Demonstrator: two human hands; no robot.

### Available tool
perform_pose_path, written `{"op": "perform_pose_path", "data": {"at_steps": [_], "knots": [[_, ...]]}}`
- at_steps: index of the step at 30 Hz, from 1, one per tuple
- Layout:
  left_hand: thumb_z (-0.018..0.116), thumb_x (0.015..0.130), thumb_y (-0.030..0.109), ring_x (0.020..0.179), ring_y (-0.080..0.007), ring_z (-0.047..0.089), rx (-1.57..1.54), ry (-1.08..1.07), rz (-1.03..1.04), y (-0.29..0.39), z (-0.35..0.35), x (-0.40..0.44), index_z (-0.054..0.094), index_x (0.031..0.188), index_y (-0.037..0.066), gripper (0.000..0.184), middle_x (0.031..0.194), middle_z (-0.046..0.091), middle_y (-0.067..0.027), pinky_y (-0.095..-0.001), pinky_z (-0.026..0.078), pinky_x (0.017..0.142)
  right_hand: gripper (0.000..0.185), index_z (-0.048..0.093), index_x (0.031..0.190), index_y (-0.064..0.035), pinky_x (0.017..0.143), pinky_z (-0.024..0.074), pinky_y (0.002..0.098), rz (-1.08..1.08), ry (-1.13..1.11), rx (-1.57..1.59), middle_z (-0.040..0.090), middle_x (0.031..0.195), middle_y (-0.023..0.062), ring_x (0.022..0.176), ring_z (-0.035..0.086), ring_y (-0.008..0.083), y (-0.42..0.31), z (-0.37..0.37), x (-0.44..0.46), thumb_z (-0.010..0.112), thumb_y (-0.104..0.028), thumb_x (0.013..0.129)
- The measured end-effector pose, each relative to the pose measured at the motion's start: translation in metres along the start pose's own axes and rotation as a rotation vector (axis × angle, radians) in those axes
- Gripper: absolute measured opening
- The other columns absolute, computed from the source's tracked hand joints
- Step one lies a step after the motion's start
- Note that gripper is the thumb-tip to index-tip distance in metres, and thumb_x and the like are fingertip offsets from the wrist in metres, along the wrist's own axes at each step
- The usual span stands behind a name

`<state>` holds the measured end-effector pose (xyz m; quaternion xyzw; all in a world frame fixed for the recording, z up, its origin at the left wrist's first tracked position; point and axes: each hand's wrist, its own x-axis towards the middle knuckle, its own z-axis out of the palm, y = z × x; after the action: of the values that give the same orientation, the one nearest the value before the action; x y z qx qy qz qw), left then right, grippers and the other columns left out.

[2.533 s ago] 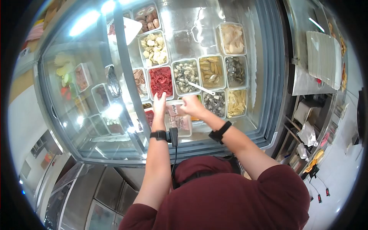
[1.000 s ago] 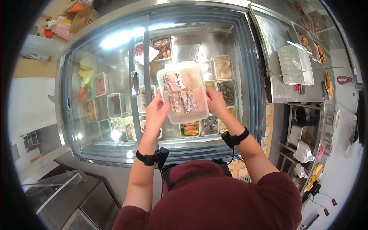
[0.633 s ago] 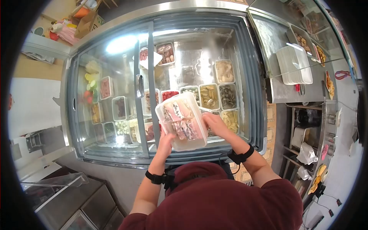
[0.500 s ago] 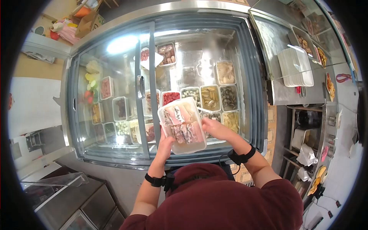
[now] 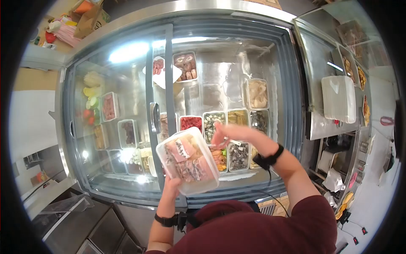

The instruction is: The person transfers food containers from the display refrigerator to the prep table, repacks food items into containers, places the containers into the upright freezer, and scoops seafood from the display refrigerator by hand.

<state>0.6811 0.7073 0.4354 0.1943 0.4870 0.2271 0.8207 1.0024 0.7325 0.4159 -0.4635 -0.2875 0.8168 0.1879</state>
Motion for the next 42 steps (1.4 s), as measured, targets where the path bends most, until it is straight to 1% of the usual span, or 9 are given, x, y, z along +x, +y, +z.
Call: {"op": "perform_pose_path", "data": {"at_steps": [1, 4, 11, 17, 21, 25, 31, 38, 42], "knots": [[0.048, 0.051, -0.001, 0.107, -0.0271, 0.047, -0.024, -0.004, -0.015, 0.004, -0.005, 0.002, 0.019, 0.133, 0.009, 0.088, 0.122, 0.038, -0.0135, -0.0377, 0.044, 0.086, 0.065, 0.062, 0.085, -0.0040, 0.071, 0.0496, 0.0296, 0.005, 0.217, -0.174, 0.062, 0.081, 0.0056, 0.075, 0.059, 0.0159, -0.020, -0.023, 0.027, 0.026, -0.058, 0.087], [0.051, 0.049, 0.003, 0.105, -0.0282, 0.049, -0.133, 0.067, 0.033, 0.020, 0.003, 0.006, 0.021, 0.132, 0.007, 0.088, 0.123, 0.038, -0.0147, -0.0383, 0.045, 0.084, 0.047, 0.055, 0.092, -0.0010, 0.068, 0.0519, 0.0304, -0.037, 0.504, 0.399, 0.059, 0.081, 0.0100, 0.072, 0.059, 0.0183, -0.023, -0.105, 0.156, 0.049, -0.047, 0.083], [0.052, 0.046, 0.005, 0.106, -0.0291, 0.048, -0.266, 0.193, 0.146, 0.051, 0.024, 0.022, 0.020, 0.133, 0.008, 0.093, 0.125, 0.037, -0.0152, -0.0376, 0.045, 0.083, 0.026, 0.049, 0.087, 0.0011, 0.065, 0.0535, 0.0364, -0.261, 0.916, 0.952, 0.051, 0.078, 0.0114, 0.074, 0.056, 0.0229, 0.003, -0.171, 0.334, 0.052, -0.024, 0.084], [0.059, 0.052, 0.011, 0.109, -0.0298, 0.045, -0.238, 0.032, 0.110, 0.030, -0.014, 0.003, 0.021, 0.133, 0.006, 0.089, 0.124, 0.039, -0.0149, -0.0395, 0.043, 0.086, 0.024, 0.050, 0.088, 0.0064, 0.051, 0.0519, 0.0303, -0.415, 1.035, 0.747, 0.055, 0.075, 0.0127, 0.058, 0.057, 0.0196, 0.035, -0.167, 0.236, 0.049, -0.017, 0.081], [0.059, 0.055, 0.012, 0.108, -0.0298, 0.046, -0.241, -0.045, 0.206, 0.040, 0.017, -0.021, 0.023, 0.131, 0.003, 0.085, 0.123, 0.041, -0.0142, -0.0406, 0.043, 0.087, 0.017, 0.049, 0.084, -0.0002, 0.056, 0.0517, 0.0261, -0.297, 0.972, 0.385, 0.055, 0.070, 0.0080, 0.064, 0.060, 0.0187, 0.038, -0.107, 0.069, 0.048, -0.016, 0.081], [0.052, 0.056, 0.009, 0.109, -0.0309, 0.045, -0.218, 0.010, 0.129, 0.022, 0.005, -0.072, 0.024, 0.131, 0.002, 0.080, 0.124, 0.040, -0.0153, -0.0423, 0.042, 0.089, 0.019, 0.051, 0.084, 0.0024, 0.049, 0.0498, 0.0251, -0.211, 0.810, 0.514, 0.057, 0.074, 0.0100, 0.058, 0.058, 0.0179, 0.055, -0.046, -0.030, 0.048, -0.016, 0.079], [0.045, 0.056, 0.011, 0.116, -0.0326, 0.038, -0.177, 0.025, 0.280, -0.002, 0.008, -0.140, 0.024, 0.132, 0.008, 0.079, 0.128, 0.035, -0.0141, -0.0455, 0.036, 0.095, 0.010, 0.052, 0.073, -0.0015, 0.050, 0.0518, 0.0241, -0.080, 0.731, 0.539, 0.057, 0.070, 0.0081, 0.056, 0.058, 0.0161, 0.097, -0.052, 0.002, 0.048, -0.011, 0.074], [0.046, 0.050, 0.012, 0.118, -0.0339, 0.034, -0.292, 0.168, 0.251, -0.025, -0.005, -0.162, 0.023, 0.133, 0.012, 0.086, 0.129, 0.034, -0.0129, -0.0488, 0.031, 0.097, 0.019, 0.049, 0.091, 0.0034, 0.039, 0.0461, 0.0271, -0.113, 0.965, 0.657, 0.055, 0.067, 0.0146, 0.044, 0.053, 0.0196, 0.115, -0.147, 0.133, 0.044, -0.011, 0.079], [0.044, 0.052, 0.010, 0.115, -0.0326, 0.037, -0.256, 0.222, 0.285, -0.020, -0.013, -0.149, 0.025, 0.132, 0.011, 0.083, 0.126, 0.037, -0.0140, -0.0442, 0.033, 0.095, 0.024, 0.051, 0.088, 0.0048, 0.046, 0.0478, 0.0316, 0.039, 1.040, 0.288, 0.056, 0.072, 0.0156, 0.051, 0.056, 0.0243, 0.109, -0.161, 0.136, 0.050, -0.018, 0.080]]}}
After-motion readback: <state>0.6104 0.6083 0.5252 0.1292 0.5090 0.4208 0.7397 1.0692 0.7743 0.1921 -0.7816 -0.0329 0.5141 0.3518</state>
